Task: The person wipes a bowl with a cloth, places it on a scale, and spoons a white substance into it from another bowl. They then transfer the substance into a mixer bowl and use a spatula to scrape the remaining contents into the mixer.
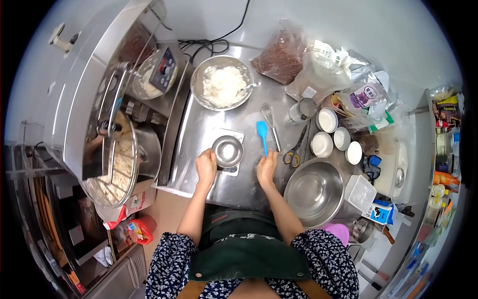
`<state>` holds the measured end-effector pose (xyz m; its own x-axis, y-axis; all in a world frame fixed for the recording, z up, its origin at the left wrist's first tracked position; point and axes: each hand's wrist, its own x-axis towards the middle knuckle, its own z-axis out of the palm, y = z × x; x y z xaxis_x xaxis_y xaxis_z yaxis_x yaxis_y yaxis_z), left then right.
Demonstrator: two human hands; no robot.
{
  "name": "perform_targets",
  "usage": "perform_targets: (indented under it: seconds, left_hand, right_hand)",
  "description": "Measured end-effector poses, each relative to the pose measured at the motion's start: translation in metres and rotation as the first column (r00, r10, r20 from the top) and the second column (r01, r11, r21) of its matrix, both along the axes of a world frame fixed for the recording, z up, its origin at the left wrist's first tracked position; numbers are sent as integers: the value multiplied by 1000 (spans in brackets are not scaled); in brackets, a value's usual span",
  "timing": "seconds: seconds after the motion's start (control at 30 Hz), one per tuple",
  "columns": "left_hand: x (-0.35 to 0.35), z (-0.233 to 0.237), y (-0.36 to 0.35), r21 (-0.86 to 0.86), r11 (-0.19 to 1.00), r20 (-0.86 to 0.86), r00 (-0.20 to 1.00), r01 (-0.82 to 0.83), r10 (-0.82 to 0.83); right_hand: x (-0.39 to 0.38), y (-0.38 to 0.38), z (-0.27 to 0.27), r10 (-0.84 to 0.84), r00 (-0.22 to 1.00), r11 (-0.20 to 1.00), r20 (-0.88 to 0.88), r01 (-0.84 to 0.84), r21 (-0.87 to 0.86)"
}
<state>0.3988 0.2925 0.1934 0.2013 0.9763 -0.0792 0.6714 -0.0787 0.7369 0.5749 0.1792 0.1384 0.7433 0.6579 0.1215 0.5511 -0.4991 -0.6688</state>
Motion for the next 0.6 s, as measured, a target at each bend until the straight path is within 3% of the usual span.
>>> perform_targets:
  seconds: [0.1,0.17,0.33,0.4,0.47,0.6]
  left_hand:
    - [-16,15,0,-80,996,-61,998,-31,27]
    - [-38,18,-4,-92,993,-102,993,-70,60]
    - [-108,-7,-38,-112,982,-103,984,-154,142]
    - [-111,-9,-46,-111,983,-6,989,-149,149]
    - [-95,-1,-39,2,1000,48,998,-28,28]
    - [-50,2,-13,-53,993,184,978,109,-98]
  right_hand:
    - [0,-7,-9,38,983,998,180,-29,-53]
    - [-5,-10,16,96,963,995,253,-90,-33]
    - [-46,-32,39,468,874,880,130,-475,27]
    - [-60,-30,22,397,918,914,5,-396,91]
    - [-73,-21,20,272,951,953,-144,-245,180]
    - [-79,6,39,251,949,965,-189,-228,132]
